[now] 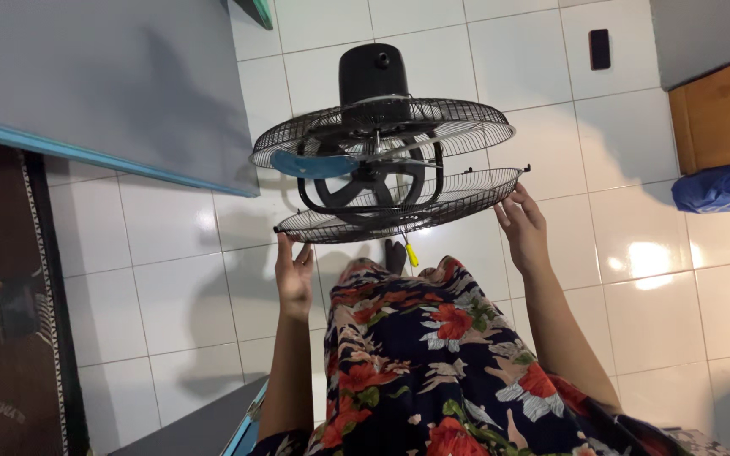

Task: The person unplugs a standing fan, removes the front grille, and uses a screwdriver to loosen the central nut to detach the fan blades. The grille and blades are set aside on the floor.

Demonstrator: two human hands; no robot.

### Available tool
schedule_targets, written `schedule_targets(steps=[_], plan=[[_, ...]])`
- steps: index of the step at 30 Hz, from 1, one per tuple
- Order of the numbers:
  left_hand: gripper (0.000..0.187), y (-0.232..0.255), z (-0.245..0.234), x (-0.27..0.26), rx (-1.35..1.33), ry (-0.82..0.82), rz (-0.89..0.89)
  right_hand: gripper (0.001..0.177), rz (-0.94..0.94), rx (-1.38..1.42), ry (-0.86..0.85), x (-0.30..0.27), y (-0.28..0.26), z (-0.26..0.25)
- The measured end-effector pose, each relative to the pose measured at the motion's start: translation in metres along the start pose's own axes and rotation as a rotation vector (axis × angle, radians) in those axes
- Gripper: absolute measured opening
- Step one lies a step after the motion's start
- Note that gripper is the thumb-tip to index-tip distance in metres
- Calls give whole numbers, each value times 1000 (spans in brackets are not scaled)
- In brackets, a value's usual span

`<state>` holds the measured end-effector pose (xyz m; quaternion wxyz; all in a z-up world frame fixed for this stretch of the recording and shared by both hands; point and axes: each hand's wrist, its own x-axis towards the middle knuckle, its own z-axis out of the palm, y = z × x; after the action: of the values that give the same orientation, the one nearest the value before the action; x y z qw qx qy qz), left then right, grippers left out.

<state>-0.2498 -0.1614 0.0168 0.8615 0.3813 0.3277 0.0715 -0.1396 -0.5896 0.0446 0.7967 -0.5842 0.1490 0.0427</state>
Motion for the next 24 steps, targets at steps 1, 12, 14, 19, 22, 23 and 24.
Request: schedule_targets(steps=[1,12,14,19,22,23,24], plan=[[56,-2,-3,-4,16,21,-15,36,19,6,-9,-6,-2,-1],[65,-10,-30,-39,55,131,-39,63,65,62,74,-64,3,-6],[62,-14,-37,-46,23,170,-39,67,83,92,86,-75,6,-10],[54,-24,-54,-67,-25,191,16,70,59,126,64,-111,16,-22],[49,-26,-64,-79,-74,168,2,66,85,150,57,-133,19,-31],[46,-27,-66,-82,-78,156,-4,64,96,157,56,-140,19,-33],[43,-29,-69,-86,-79,145,-15,60,115,130,68,-149,20,-36]])
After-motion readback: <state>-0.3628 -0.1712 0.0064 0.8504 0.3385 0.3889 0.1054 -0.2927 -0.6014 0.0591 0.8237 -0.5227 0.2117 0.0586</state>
